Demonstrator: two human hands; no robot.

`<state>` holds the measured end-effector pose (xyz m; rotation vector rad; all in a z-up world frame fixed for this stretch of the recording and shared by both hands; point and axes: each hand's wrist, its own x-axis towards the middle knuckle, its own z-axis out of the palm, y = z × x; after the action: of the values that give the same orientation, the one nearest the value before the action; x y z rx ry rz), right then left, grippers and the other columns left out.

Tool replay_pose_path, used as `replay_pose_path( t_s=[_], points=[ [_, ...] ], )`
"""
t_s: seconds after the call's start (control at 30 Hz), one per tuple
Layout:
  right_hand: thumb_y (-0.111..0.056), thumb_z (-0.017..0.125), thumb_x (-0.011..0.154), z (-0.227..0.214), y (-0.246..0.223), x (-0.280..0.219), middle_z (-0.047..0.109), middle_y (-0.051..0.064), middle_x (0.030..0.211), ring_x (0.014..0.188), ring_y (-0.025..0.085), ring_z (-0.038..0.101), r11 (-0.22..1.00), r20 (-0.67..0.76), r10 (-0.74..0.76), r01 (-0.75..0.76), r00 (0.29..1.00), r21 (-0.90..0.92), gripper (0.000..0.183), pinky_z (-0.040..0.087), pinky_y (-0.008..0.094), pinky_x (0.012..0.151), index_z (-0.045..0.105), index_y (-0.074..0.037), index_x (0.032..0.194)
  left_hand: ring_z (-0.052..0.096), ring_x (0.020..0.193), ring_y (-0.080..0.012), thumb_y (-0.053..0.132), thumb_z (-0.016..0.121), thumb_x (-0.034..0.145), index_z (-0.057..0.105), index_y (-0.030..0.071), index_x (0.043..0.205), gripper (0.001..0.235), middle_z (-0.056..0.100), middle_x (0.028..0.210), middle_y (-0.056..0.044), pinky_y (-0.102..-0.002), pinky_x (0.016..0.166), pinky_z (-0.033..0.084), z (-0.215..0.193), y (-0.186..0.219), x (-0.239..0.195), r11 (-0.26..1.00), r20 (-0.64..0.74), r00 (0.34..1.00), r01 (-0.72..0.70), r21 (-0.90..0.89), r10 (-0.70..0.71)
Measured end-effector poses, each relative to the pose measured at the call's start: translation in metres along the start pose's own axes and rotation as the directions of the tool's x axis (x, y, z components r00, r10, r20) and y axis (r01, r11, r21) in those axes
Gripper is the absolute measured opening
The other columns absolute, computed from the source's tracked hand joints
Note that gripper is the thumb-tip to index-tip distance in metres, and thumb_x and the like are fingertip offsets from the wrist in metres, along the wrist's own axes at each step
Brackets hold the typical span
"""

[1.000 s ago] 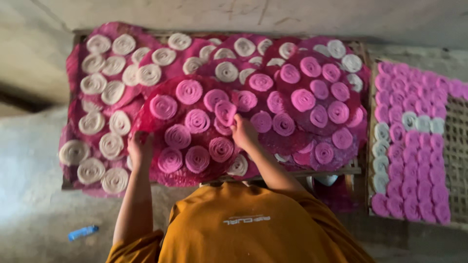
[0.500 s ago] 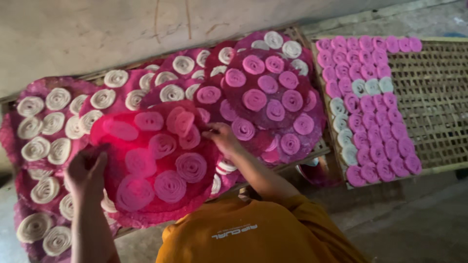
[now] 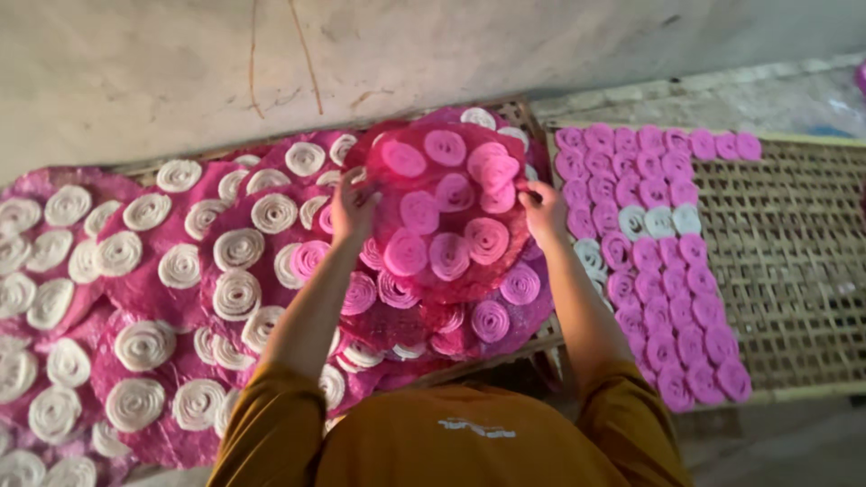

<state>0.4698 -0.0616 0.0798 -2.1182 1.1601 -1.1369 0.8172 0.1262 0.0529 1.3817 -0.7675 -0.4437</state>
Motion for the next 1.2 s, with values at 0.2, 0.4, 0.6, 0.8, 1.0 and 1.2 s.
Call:
replay_pose_path(
  t_s=[0.2,0.4,0.6,0.8,1.0,1.2],
  points=[
    [-0.018,0.081,0.08,0.017,0.068,0.005,0.076,0.019,0.098,0.095,0.037,0.072,0.965,0.1,0.086,-0.058,0.991,-0.257,0.025,0.056,0.046,0.088,0.077,-0.005,0.101,0.07,0.101,-0.0335,0.024,0.086,0.08,0.065,0.011,0.125,0.052,0.072,0.108,-0.018,-0.044,0.089,0.056,0.024,-0.066,0.01,0.793,-0.032,0.996,0.089,0.603,-0.088],
    [-0.024,0.084,0.079,0.018,0.064,0.009,0.075,0.019,0.09,0.088,0.041,0.071,0.943,0.037,0.027,-0.013,0.999,-0.332,0.022,0.054,0.05,0.081,0.079,-0.008,0.094,0.067,0.107,-0.0424,0.04,0.073,0.089,0.057,0.015,0.139,0.058,0.068,0.117,-0.023,-0.051,0.089,0.054,0.032,-0.058,0.022,0.619,0.09,0.956,0.106,0.778,-0.278],
    [-0.009,0.072,0.082,0.026,0.041,0.0,0.074,0.019,0.088,0.083,0.037,0.072,0.983,-0.101,-0.023,0.004,0.995,-0.181,0.01,0.057,0.046,0.075,0.077,-0.006,0.09,0.068,0.106,-0.0386,0.04,0.077,0.086,0.066,0.014,0.128,0.05,0.073,0.113,-0.018,-0.051,0.088,0.054,0.019,-0.027,0.025,0.664,0.192,0.968,-0.036,0.747,-0.164],
    [-0.01,0.073,0.089,-0.011,0.006,-0.012,0.078,0.014,0.093,0.086,0.028,0.077,0.996,-0.132,0.08,-0.074,0.988,0.05,0.009,0.058,0.038,0.075,0.078,-0.006,0.096,0.065,0.081,-0.0264,0.021,0.081,0.092,0.068,0.003,0.104,0.025,0.068,0.092,-0.013,-0.04,0.075,0.052,0.027,0.033,0.009,0.814,0.282,0.957,-0.215,0.54,0.066],
    [-0.014,0.078,0.086,-0.113,-0.014,-0.051,0.078,0.012,0.102,0.094,0.024,0.074,0.989,-0.216,0.125,-0.105,0.968,0.101,0.022,0.056,0.034,0.085,0.076,-0.003,0.105,0.057,0.085,-0.0108,0.007,0.075,0.097,0.063,0.004,0.108,0.017,0.062,0.097,-0.001,-0.028,0.075,0.048,0.088,0.133,-0.026,0.989,0.434,0.901,-0.08,0.127,0.018],
    [-0.016,0.078,0.088,-0.292,0.033,-0.113,0.079,0.01,0.098,0.092,0.019,0.075,0.992,-0.208,0.07,-0.046,0.976,0.117,0.02,0.056,0.031,0.084,0.076,-0.002,0.102,0.062,0.092,-0.0094,0.0,0.068,0.097,0.055,0.007,0.125,0.032,0.065,0.107,-0.003,-0.025,0.078,0.053,0.213,0.184,-0.124,0.96,0.647,0.762,0.195,-0.203,-0.018]
  ],
)
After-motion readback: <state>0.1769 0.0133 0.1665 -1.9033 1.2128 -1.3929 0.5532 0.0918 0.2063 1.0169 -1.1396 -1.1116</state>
